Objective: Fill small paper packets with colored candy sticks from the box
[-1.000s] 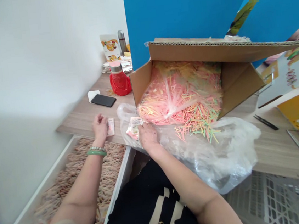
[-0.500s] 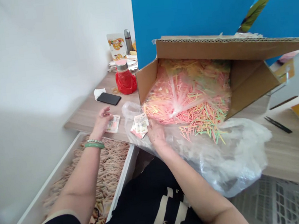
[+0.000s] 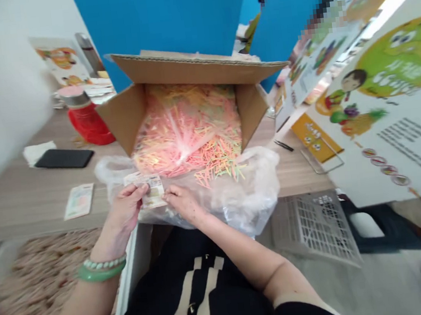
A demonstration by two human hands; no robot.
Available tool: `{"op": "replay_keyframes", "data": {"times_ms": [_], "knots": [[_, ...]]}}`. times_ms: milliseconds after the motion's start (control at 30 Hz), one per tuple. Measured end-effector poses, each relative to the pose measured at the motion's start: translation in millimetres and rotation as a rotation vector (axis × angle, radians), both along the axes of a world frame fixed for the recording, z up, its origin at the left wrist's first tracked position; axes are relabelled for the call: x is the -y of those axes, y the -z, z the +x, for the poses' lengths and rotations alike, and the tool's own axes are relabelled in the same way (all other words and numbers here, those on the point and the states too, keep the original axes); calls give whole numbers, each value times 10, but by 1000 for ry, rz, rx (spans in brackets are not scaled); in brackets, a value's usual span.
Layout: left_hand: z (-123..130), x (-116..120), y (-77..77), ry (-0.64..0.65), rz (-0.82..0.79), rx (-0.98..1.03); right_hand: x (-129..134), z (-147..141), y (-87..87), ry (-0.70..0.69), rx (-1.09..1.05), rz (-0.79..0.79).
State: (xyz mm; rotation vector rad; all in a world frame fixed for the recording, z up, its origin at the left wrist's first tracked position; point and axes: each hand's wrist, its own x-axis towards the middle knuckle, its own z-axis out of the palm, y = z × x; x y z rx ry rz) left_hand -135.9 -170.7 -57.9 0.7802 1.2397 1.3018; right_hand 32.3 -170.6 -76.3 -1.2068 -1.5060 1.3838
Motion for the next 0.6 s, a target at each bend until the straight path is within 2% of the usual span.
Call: {"op": "replay_keyframes", "data": {"times_ms": [67,133,233,300,400,500,600], "knots": [[194,-21,20,5,11,-14,22,380,-14,40,159,134],[396,4,35,83,1,-38,-10,834,-43,196,358,284],[738,95,67,277,-16,-68,-147,1458,-93,425,804,338],[968,128,100,383,31,-112,-265,1716,-124,423,1088,345],[1230,80,168,486,138,-229,-444,1823,-149,283,1332,421],[1341,-32,251,525,189,-342,-625,1756,-119,132,1373,573],[1341,-106,334,511,180,-380,-796,1716,-52,83,1360,647]]}}
